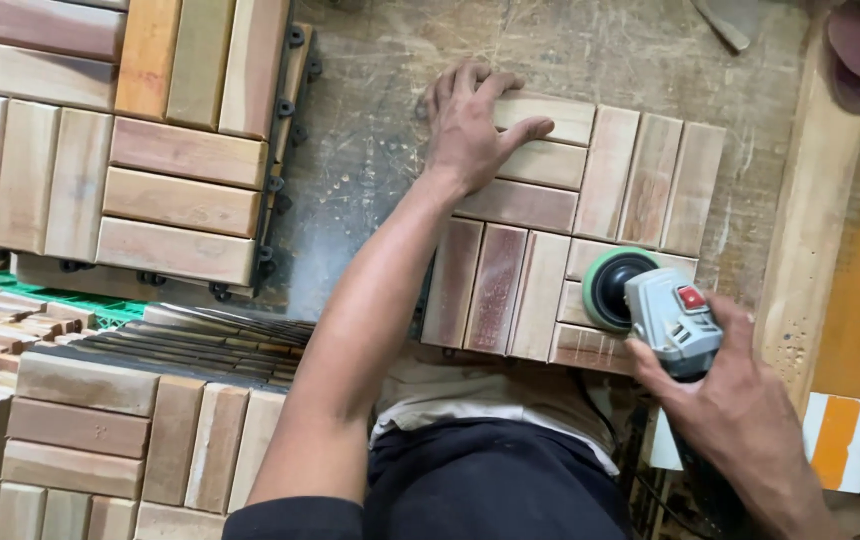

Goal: Sanding the surface of interlocking wooden floor tiles using an angle grinder with a sanding disc.

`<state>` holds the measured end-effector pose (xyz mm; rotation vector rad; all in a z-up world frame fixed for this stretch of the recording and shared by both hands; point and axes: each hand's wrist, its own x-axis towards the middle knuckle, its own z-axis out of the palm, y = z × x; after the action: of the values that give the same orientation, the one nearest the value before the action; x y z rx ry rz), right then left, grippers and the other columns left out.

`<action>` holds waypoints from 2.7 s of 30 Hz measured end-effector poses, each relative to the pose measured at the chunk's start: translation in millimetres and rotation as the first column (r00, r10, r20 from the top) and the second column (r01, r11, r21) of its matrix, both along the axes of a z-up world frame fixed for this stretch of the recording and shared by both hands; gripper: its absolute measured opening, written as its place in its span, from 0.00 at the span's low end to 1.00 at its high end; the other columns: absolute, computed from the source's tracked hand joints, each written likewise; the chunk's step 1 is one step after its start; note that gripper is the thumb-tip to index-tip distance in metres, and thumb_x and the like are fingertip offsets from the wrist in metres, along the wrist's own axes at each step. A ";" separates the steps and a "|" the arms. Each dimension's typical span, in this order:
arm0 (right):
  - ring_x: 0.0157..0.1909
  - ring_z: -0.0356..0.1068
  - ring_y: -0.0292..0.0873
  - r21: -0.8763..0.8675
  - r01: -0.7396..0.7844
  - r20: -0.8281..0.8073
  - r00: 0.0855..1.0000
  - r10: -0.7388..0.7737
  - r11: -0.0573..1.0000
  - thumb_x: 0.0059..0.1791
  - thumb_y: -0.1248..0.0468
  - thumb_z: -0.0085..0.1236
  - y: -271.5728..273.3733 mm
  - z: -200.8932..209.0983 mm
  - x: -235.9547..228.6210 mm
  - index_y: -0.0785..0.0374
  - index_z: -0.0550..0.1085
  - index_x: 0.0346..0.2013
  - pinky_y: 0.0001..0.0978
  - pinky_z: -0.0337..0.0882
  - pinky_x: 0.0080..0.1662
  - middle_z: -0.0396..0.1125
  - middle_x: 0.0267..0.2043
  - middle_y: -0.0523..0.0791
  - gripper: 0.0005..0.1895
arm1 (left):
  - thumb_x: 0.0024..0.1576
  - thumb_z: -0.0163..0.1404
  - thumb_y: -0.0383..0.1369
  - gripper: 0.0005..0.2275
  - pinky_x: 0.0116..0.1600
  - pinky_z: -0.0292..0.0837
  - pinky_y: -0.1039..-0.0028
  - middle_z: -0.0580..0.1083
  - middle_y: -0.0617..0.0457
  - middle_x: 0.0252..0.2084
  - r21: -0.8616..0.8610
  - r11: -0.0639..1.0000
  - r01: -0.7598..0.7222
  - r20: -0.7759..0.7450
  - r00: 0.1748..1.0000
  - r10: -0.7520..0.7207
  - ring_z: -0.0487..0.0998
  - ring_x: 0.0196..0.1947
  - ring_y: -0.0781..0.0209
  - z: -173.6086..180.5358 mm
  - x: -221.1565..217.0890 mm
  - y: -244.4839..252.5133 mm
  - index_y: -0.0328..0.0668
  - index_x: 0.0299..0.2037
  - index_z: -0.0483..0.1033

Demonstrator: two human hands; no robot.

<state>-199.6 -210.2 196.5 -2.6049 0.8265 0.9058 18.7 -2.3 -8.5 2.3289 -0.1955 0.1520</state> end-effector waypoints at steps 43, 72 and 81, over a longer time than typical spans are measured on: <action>0.52 0.73 0.69 -0.081 -0.069 0.219 0.972 0.086 0.994 0.35 0.38 0.66 -25.8 -28.1 -75.1 0.46 0.59 0.70 0.64 0.73 0.48 0.73 0.58 0.51 0.52 | 0.75 0.35 0.60 0.36 0.79 0.16 0.46 0.29 0.43 0.80 0.554 0.765 0.328 -0.305 0.935 -0.180 0.24 0.79 0.46 64.7 -56.0 -5.2 0.49 0.82 0.35; 0.46 0.74 0.76 -0.065 -0.219 0.148 0.963 0.226 0.974 0.37 0.33 0.59 -30.6 -36.8 -26.8 0.43 0.51 0.72 0.72 0.74 0.44 0.68 0.63 0.51 0.54 | 0.67 0.40 0.65 0.40 0.82 0.36 0.46 0.42 0.51 0.81 0.644 0.753 0.136 -0.068 0.990 -0.120 0.41 0.82 0.52 51.4 -192.4 8.4 0.47 0.79 0.43; 0.38 0.80 0.59 0.028 -0.025 -0.028 0.999 0.025 0.999 0.46 0.40 0.54 -18.5 -6.5 25.4 0.45 0.49 0.72 0.52 0.87 0.31 0.67 0.53 0.55 0.45 | 0.66 0.45 0.62 0.41 0.82 0.39 0.44 0.44 0.48 0.81 0.547 0.829 0.118 0.001 0.990 -0.141 0.43 0.82 0.49 46.4 -192.8 10.7 0.43 0.78 0.43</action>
<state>-174.2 -228.7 190.0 -2.5904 0.7847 0.9555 -174.1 8.3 38.0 2.8742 -0.4712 0.0812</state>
